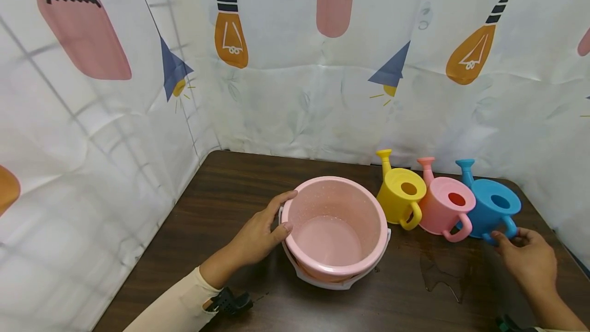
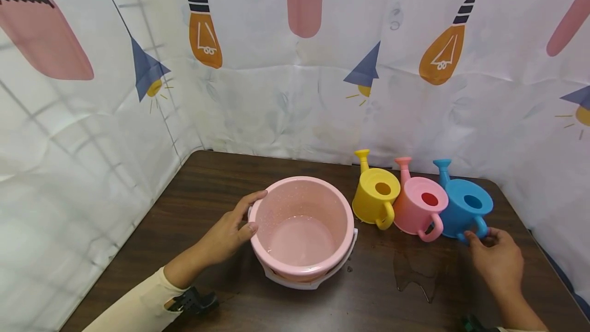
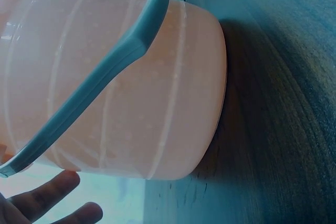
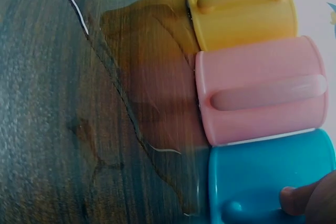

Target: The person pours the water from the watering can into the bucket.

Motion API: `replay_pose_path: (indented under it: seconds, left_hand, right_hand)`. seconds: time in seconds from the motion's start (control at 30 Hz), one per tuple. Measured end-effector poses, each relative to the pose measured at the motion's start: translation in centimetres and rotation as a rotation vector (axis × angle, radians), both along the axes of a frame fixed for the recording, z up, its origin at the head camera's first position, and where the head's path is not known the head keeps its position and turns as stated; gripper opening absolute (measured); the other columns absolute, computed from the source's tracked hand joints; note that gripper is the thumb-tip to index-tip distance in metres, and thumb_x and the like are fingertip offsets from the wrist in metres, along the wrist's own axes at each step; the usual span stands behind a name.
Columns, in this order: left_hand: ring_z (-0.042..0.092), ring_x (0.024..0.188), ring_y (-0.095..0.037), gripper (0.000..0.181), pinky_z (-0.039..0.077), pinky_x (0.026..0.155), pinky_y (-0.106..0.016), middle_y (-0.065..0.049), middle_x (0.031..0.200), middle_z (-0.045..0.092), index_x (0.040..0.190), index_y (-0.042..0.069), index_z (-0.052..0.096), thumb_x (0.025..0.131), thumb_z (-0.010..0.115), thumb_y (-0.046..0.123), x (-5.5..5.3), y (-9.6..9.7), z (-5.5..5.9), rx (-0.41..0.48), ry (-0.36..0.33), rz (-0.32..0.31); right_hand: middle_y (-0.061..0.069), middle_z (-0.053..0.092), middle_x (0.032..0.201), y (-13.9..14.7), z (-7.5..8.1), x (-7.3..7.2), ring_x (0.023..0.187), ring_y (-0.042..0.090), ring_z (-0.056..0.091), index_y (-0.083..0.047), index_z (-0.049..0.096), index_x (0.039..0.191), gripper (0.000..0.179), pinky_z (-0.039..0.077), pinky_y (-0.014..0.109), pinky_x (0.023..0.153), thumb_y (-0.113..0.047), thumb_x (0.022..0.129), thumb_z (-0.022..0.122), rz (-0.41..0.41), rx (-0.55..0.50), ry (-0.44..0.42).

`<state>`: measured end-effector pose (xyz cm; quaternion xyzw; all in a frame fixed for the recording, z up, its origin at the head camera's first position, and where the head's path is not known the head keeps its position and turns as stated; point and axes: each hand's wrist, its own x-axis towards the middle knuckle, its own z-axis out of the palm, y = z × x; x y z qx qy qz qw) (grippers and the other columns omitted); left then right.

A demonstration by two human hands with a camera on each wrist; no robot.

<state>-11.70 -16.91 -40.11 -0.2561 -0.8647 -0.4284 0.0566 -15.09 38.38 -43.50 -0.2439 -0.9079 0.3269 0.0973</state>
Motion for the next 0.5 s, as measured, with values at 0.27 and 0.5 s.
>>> replay_pose_path:
  seconds: [0.27,0.5]
  left_hand:
    - [0.059,0.118,-0.02,0.062,0.048,0.094,-0.053,-0.01,0.145,0.055,0.159,0.034,0.031,0.101,0.05,0.048,0.01,-0.03,-0.07,-0.002,-0.002,-0.001]
    - [0.054,0.129,-0.025,0.063,0.044,0.1,-0.058,-0.009,0.153,0.049,0.161,0.034,0.028,0.104,0.046,0.056,0.17,-0.2,-0.17,-0.024,0.009,0.008]
  right_hand:
    - [0.046,0.055,0.118,-0.12,0.12,0.04,0.088,0.053,0.067,0.023,0.041,0.135,0.066,0.052,0.051,0.057,-0.029,0.101,0.063,0.014,0.012,-0.011]
    - [0.046,0.048,0.13,-0.73,0.86,0.39,0.111,0.061,0.051,0.019,0.035,0.144,0.075,0.047,0.066,0.074,-0.036,0.101,0.06,-0.002,0.033,0.004]
